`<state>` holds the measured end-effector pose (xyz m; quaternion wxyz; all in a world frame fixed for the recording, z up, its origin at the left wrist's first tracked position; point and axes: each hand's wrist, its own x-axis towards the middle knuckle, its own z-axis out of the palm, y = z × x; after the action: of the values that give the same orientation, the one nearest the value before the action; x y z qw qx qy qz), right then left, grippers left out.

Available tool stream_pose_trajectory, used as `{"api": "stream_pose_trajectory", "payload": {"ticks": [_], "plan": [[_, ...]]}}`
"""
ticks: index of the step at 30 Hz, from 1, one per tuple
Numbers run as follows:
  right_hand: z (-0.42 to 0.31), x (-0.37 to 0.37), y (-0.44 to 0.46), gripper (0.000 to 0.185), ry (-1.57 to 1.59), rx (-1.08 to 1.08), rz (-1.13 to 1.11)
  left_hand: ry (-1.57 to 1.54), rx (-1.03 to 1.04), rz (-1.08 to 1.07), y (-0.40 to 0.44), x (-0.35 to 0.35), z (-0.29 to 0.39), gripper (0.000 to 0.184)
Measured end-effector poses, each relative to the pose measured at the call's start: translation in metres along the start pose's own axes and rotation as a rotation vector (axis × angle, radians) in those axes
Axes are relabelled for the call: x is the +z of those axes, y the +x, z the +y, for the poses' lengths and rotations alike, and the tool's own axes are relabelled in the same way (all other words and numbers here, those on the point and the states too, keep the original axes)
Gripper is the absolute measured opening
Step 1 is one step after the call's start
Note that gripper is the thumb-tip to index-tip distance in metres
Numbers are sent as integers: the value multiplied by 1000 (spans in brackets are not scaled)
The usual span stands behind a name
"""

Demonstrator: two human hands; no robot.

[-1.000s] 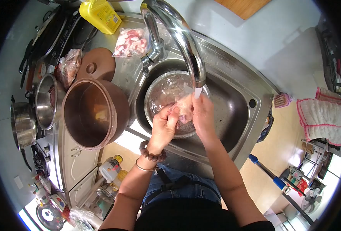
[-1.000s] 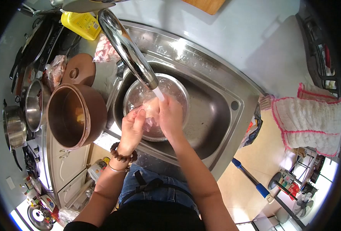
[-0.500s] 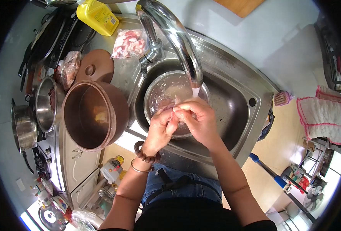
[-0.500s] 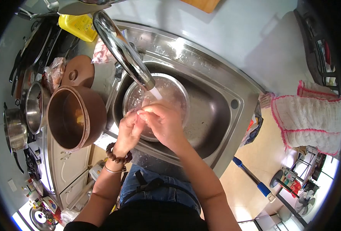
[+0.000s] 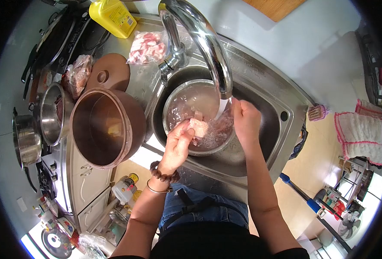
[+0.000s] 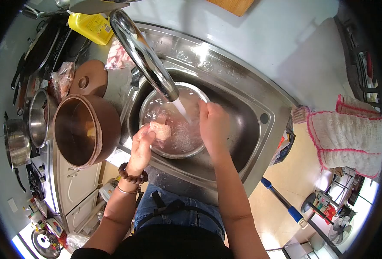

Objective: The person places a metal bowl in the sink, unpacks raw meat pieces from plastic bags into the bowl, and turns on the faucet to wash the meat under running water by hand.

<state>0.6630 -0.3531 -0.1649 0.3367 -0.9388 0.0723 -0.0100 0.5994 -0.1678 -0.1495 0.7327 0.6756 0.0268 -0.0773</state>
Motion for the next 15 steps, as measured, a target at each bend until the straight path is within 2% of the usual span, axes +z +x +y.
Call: {"api": "stream_pose_trajectory", "payload": {"ticks": [1,3,4,6,7,9,10,12,15], "plan": [[-2,-2,1,22,-2,0,0,-2,0,0,-1,1,1,34],[-11,-8,2,11,-251,-479,350,-215,-128,-11,-3,2,3,24],[-17,-13,0,11,-252,-481,350,-216,-127,-10,-2,3,4,24],[-31,-23,-15,18,223,-408,-23,-167,-143,-27,0,6,5,21],[-38,-27,-19,18,222,-406,-23,-168,-144,-28,1,9,10,21],[-52,-32,-24,17,658,-275,-270,-335,-223,5,3,15,20,17],[-60,-35,-23,14,607,-353,-246,-335,-223,5,5,14,17,17],[-57,-26,-26,12,581,-386,-221,62,79,-75,9,10,8,17],[-56,-18,-27,6,520,-421,-181,193,161,-126,8,6,-2,17]]}}
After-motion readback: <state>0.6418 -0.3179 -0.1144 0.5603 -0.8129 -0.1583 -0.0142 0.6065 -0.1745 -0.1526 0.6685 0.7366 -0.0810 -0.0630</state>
